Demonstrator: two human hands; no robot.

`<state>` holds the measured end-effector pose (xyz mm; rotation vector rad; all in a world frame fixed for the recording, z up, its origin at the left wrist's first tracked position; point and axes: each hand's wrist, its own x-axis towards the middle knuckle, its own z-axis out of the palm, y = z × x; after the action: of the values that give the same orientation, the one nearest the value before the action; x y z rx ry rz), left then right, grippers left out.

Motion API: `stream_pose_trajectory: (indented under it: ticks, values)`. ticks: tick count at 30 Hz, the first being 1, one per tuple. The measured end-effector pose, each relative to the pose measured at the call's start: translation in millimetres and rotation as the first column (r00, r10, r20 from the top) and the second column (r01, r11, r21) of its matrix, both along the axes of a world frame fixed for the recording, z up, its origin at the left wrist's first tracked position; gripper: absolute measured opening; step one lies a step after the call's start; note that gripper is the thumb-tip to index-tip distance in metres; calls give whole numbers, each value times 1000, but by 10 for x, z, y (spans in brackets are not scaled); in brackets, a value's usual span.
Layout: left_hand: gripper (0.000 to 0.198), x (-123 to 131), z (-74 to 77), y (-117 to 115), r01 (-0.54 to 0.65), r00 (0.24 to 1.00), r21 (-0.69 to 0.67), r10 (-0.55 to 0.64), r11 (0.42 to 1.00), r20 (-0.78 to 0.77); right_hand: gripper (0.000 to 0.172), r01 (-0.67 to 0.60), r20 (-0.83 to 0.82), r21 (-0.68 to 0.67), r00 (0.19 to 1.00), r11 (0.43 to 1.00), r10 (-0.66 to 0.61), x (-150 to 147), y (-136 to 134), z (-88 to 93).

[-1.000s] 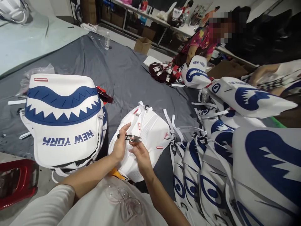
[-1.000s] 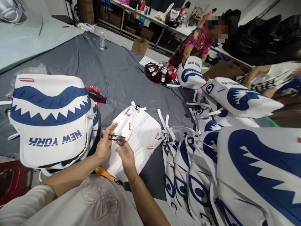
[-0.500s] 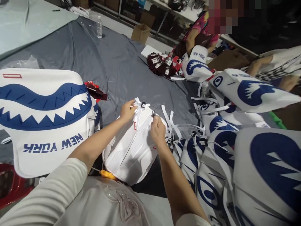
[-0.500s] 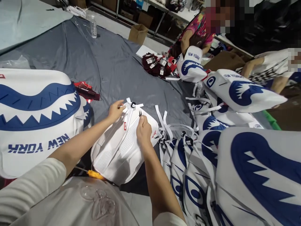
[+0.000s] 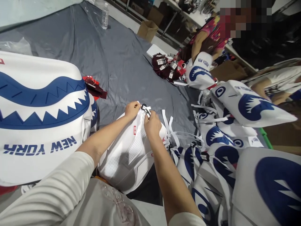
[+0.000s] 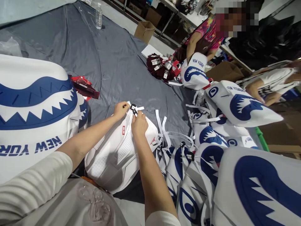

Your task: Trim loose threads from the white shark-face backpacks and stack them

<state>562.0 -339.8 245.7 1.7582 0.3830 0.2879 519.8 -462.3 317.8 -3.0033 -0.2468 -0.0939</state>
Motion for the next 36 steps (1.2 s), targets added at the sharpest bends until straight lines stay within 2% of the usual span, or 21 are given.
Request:
stream_pose_trajectory:
  ticks: [4,7,14,17,22,29,33,36]
  values:
    - [11,-10,-133,6,-35,999,-127,39,991,24,36,-60,-13,-172,998,983,59,78,145,-24]
    - [10,-13,-183,0,-54,998,-159,59,986,26,38,-114,1,-286,993,952,119,115,204,-27]
    - [11,-43,-118,-8,-43,998,-139,48,989,36,38,-172,28,-436,979,883,204,49,220,27]
    - [14,-76,-60,-33,-52,997,-67,55,996,45,38,-199,-4,-478,974,855,225,69,237,18]
    - [17,-137,7,-96,-68,995,133,56,989,87,37,-239,-1,-522,960,819,279,134,292,20]
    - [23,-168,29,-122,-15,995,456,-30,890,91,34,-225,3,-533,963,816,268,131,346,54]
    - [23,-173,30,-134,2,990,538,-79,843,120,35,-211,1,-531,968,820,250,158,347,113]
    - [21,-189,14,-155,-3,987,535,-83,845,137,31,-242,-40,-544,964,804,263,189,372,173]
